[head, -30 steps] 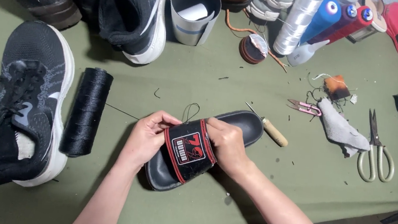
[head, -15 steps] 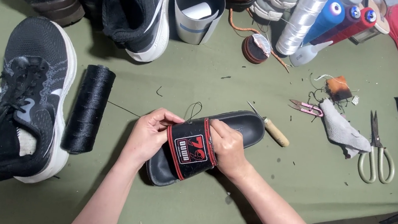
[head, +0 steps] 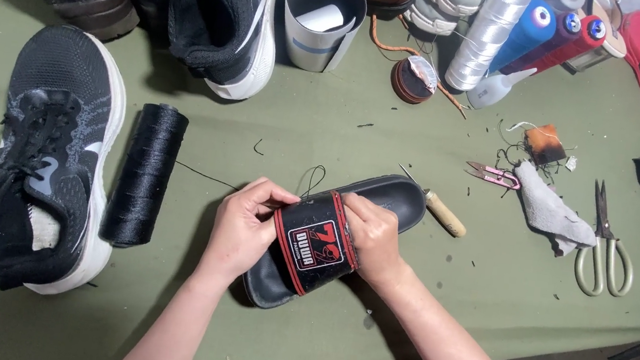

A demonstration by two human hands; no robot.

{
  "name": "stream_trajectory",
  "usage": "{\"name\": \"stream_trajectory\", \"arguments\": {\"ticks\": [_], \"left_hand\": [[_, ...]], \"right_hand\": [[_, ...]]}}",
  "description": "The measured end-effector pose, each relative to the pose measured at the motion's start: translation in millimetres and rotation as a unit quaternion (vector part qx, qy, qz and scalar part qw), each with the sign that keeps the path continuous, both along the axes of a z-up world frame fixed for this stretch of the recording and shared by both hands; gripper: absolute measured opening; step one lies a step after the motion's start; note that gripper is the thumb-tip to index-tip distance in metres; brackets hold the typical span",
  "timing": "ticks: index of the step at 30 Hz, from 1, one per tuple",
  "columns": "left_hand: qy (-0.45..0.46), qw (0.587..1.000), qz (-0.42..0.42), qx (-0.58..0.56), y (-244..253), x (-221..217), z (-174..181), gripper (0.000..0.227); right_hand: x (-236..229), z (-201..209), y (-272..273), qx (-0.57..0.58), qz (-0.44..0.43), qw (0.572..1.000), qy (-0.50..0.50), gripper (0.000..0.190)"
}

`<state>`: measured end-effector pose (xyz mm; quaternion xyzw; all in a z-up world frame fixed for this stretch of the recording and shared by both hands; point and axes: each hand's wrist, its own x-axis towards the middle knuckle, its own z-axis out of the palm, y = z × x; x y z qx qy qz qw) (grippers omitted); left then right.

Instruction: The person sews a black slide sandal using a wooden-handled awl and black thread. They repeatedly pierce the strap and sole, pull the thread through, and tighten the stitches to secure the strap. The work is performed on a green table with other shoes and sewing supplies nearby.

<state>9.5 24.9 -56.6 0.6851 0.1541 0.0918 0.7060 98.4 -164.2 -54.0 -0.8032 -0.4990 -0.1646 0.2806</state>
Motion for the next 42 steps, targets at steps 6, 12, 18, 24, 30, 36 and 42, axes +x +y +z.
{"name": "stream_trajectory", "arguments": {"ticks": [6,12,18,24,30,36,42], "left_hand": [[-0.006,1.0,-0.004,0.02,-0.7,-1.4,5.2,0.012],[-0.01,1.0,0.0,0.014,-1.3,-0.6,5.2,0.012],[-0.016,0.999,0.017,0.043,-8.5,-3.8,1.3,0.013],[-0.018,0.995,0.015,0.098,-9.0,-6.4,9.8,0.014],[-0.029,0.995,0.022,0.09,-10.6,-7.0,3.9,0.013],[-0.047,0.99,0.028,0.129,-11.7,-8.9,-5.9,0.014],[-0.063,0.987,0.014,0.147,-9.2,-4.8,-9.6,0.014]], "right_hand": [[6.1,-17.0,-7.6,0.034,0.031,0.996,0.071,0.033],[5.7,-11.6,-20.3,0.091,0.03,0.98,0.176,0.02],[3.3,7.4,-0.7,0.098,-0.006,0.98,0.175,0.016],[-2.2,-7.8,-8.9,0.131,-0.025,0.973,0.19,0.013],[-8.1,-15.6,-15.6,0.137,-0.048,0.973,0.178,0.009],[-2.7,-13.0,-3.3,0.152,-0.028,0.966,0.209,0.01],[-0.9,-25.4,-8.8,0.133,-0.033,0.965,0.222,0.013]]}}
